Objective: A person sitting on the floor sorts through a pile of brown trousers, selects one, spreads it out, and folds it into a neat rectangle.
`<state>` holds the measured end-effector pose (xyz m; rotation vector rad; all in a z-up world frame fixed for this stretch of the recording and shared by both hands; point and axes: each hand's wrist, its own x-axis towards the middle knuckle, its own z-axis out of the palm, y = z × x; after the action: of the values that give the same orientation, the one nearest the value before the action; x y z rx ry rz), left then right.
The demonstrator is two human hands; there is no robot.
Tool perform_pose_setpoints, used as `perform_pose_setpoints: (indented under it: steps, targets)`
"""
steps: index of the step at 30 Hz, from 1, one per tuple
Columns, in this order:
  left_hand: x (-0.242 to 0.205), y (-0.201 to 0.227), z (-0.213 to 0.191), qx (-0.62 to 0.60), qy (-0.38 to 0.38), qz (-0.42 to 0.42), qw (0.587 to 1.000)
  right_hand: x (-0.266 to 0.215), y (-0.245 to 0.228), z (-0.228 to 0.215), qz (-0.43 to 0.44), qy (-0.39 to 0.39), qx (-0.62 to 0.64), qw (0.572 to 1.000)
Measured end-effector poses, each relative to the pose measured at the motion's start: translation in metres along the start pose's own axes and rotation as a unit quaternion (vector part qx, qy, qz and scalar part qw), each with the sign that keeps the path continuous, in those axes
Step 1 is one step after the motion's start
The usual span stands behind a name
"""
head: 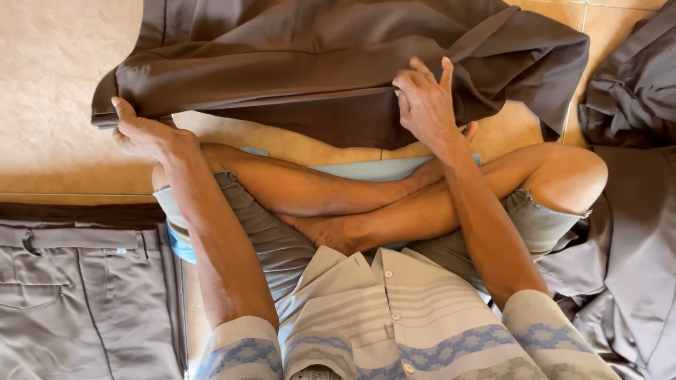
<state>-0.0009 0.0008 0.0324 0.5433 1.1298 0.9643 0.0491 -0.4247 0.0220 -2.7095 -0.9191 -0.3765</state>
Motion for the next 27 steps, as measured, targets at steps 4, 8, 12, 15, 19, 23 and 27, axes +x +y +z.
perform_pose_setpoints:
  steps: [4,8,12,15,19,23,27]
  targets:
    - [0.044,-0.03,-0.015,0.117,-0.014,0.087,0.989,0.013,-0.022,-0.039,-0.001,0.116,0.022,0.993]
    - [0.052,-0.06,-0.027,0.461,0.017,0.498,0.734,0.024,-0.036,-0.057,-0.013,0.176,0.013,0.984]
    - [-0.15,-0.02,-0.004,0.287,-0.356,0.548,0.7,0.023,-0.025,-0.042,-0.056,0.225,-0.043,0.972]
    - [-0.202,-0.063,-0.012,0.388,-0.545,0.416,0.616,0.035,-0.045,-0.065,-0.096,0.248,-0.014,0.964]
    - [-0.214,-0.053,0.009,0.353,-0.64,0.368,0.575,0.047,-0.062,-0.085,-0.106,0.275,-0.013,0.956]
    - [-0.188,0.003,0.026,0.373,-0.636,0.425,0.525,0.054,-0.059,-0.084,-0.123,0.232,-0.005,0.965]
    - [-0.176,0.084,0.037,0.376,-0.585,0.459,0.552,0.052,-0.008,-0.048,-0.12,0.132,0.016,0.984]
